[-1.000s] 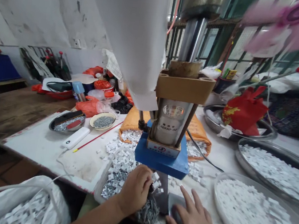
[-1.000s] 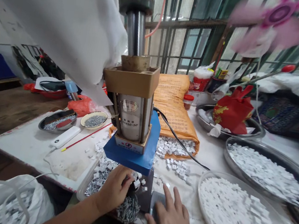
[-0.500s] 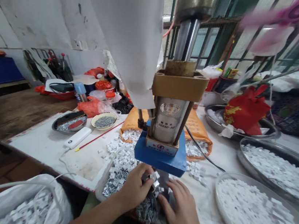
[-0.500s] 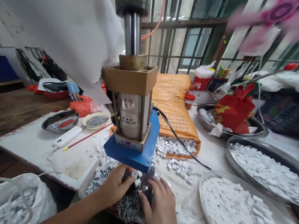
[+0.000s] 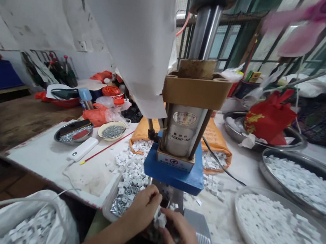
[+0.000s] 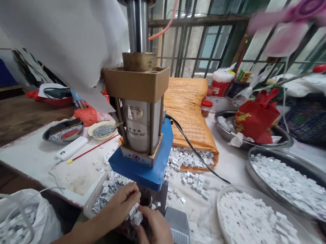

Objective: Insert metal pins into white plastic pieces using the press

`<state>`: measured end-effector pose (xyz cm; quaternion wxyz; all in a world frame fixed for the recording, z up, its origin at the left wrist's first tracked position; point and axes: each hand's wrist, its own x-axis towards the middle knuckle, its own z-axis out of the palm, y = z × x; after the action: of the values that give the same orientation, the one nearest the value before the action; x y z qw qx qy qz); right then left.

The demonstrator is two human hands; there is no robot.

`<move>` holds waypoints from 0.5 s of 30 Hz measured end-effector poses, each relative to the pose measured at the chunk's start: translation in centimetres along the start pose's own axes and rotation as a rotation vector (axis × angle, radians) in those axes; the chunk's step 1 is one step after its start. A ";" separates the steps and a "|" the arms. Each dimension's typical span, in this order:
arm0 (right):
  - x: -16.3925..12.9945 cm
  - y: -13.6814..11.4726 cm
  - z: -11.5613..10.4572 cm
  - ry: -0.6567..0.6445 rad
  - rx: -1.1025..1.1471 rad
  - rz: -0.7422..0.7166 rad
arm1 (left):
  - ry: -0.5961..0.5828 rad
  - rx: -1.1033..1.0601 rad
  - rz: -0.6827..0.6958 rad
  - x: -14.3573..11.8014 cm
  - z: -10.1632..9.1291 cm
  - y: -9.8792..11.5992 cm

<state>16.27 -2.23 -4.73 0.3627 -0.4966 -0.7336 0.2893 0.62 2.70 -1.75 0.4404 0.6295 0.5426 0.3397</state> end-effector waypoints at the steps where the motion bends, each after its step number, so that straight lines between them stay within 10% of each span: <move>1: 0.0 -0.3 0.3 -0.014 0.034 0.033 | 0.006 0.031 -0.005 0.0 0.1 -0.2; 15: 3.2 1.0 0.5 0.251 0.150 0.280 | -0.019 -0.153 0.081 0.6 0.5 -1.7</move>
<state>15.63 1.13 -4.99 0.4434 -0.5977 -0.5827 0.3264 0.47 3.20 -3.55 0.4781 0.6186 0.4849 0.3919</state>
